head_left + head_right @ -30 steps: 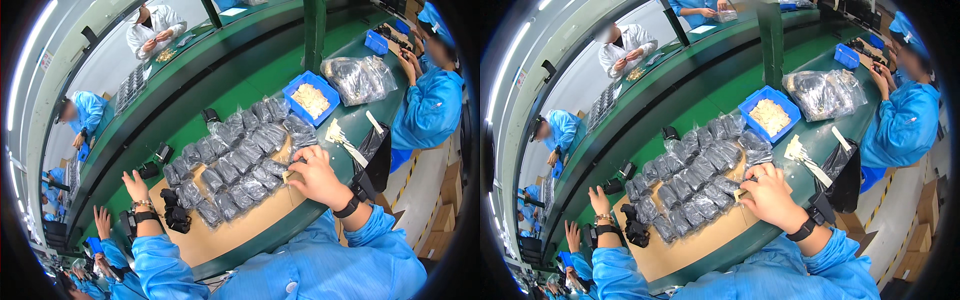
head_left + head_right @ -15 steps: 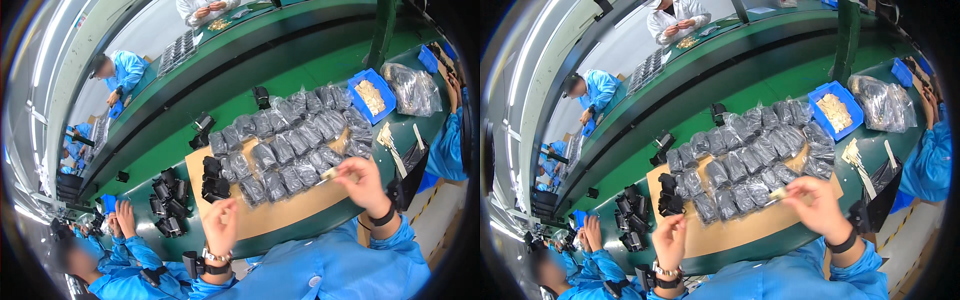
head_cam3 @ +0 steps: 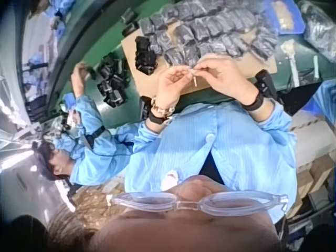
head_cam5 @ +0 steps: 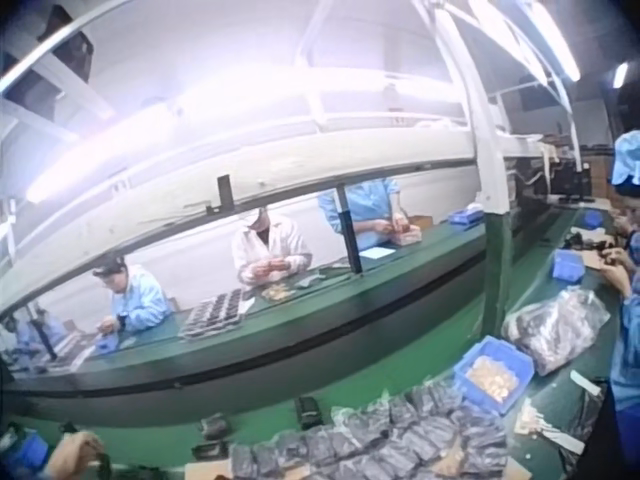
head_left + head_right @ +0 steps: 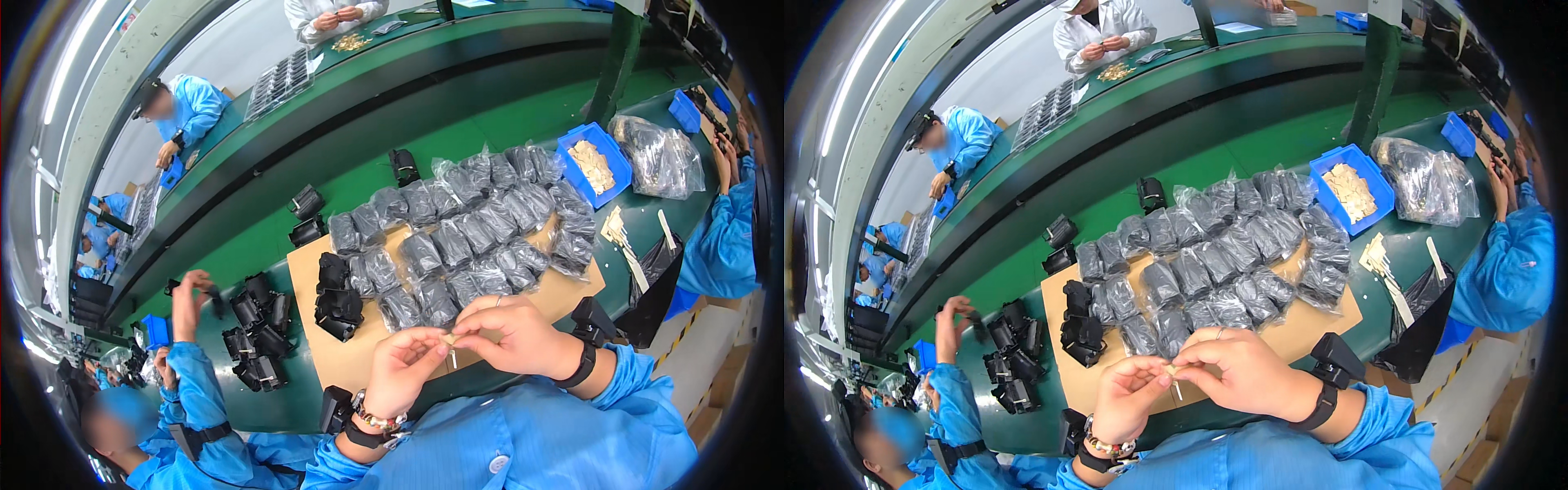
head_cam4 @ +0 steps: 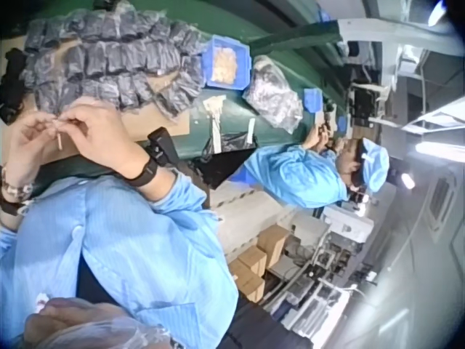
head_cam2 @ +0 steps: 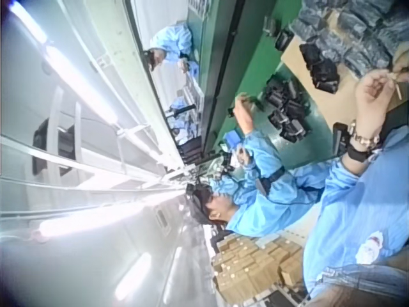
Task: Assembling small metal pins into black plastic housings and packaging finished units into plastic bags.
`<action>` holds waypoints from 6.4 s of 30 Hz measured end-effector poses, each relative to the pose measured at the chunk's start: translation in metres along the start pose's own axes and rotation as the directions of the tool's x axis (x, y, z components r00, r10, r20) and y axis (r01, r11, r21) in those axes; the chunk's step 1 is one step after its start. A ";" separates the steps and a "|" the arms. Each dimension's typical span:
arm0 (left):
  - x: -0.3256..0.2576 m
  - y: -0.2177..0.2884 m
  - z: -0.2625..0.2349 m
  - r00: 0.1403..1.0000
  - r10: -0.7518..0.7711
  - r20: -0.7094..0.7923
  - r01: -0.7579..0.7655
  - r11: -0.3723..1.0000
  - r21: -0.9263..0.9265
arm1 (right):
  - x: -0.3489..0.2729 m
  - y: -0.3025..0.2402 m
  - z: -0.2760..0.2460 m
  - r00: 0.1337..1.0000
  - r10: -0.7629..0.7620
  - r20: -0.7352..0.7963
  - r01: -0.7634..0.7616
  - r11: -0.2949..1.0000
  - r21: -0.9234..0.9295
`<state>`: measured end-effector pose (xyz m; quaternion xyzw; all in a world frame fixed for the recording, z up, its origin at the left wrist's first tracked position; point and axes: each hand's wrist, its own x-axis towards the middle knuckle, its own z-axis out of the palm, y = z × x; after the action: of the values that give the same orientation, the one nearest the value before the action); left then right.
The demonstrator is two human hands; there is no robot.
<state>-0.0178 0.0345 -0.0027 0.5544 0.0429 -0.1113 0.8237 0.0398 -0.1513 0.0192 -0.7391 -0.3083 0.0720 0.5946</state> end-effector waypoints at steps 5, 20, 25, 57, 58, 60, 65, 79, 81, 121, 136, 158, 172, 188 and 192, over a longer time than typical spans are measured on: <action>-0.001 -0.002 0.009 0.999 0.032 -0.026 -0.030 0.996 0.080 | -0.004 0.005 0.002 1.000 -0.030 -0.003 0.030 0.998 0.059; 0.003 0.021 0.015 0.809 0.582 0.082 -0.382 0.413 0.827 | -0.015 0.063 -0.165 0.643 -0.227 -0.732 -0.333 0.777 -0.534; 0.007 0.020 0.006 0.673 0.683 0.284 -0.397 0.009 0.918 | -0.009 0.078 -0.173 0.704 -0.287 -0.650 -0.413 0.578 -0.703; 0.026 0.023 -0.104 0.673 0.722 0.161 -0.177 -0.054 0.983 | -0.021 0.026 0.046 0.914 0.398 -0.076 -0.215 0.634 0.743; 0.020 0.023 -0.100 0.688 0.715 -0.122 -0.231 0.375 0.898 | -0.020 0.025 0.044 0.912 0.401 -0.080 -0.212 0.631 0.746; 0.017 0.022 -0.090 0.646 0.667 -0.371 -0.466 0.730 0.500 | -0.017 0.024 0.041 0.927 0.364 -0.087 -0.195 0.669 0.717; 0.016 0.024 -0.037 0.817 0.237 -0.526 -0.350 0.928 -0.125 | 0.000 0.014 0.037 0.987 0.149 -0.058 -0.098 0.851 0.515; 0.019 0.001 0.002 0.960 0.273 0.062 -0.244 0.926 -0.288 | -0.005 0.024 0.029 0.972 0.218 0.087 -0.210 0.645 0.734; 0.017 0.000 0.006 0.958 0.284 0.048 -0.273 0.948 -0.167 | -0.006 0.022 0.030 0.967 0.245 0.070 -0.213 0.624 0.752; 0.015 -0.006 0.019 0.970 0.238 -0.044 -0.241 0.936 -0.256 | 0.002 0.007 0.005 0.968 0.109 -0.227 -0.049 0.966 0.255; 0.013 -0.005 0.020 0.973 0.226 -0.054 -0.232 0.933 -0.276 | 0.001 0.009 0.008 0.968 0.149 -0.204 -0.086 0.954 0.287; 0.019 -0.014 0.019 0.986 0.166 -0.011 -0.158 0.912 -0.377 | 0.007 0.017 0.010 0.938 -0.234 -0.258 0.142 0.933 -0.331; 0.036 -0.011 0.035 0.938 0.307 -0.162 -0.346 0.854 -0.388 | -0.009 0.019 0.009 0.904 -0.117 -0.411 0.038 0.980 -0.196; 0.024 -0.005 0.035 0.968 0.218 -0.121 -0.206 0.972 0.111 | -0.001 0.006 -0.012 0.925 -0.343 -0.166 0.232 0.853 -0.467; 0.023 -0.004 0.039 0.968 0.214 -0.130 -0.187 0.962 0.198 | -0.001 0.008 -0.014 0.953 -0.249 -0.173 0.171 0.913 -0.370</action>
<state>0.0013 -0.0058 0.0042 0.6363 0.0378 0.0114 0.7704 0.0487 -0.1643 0.0157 -0.7990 -0.3276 -0.1296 0.4873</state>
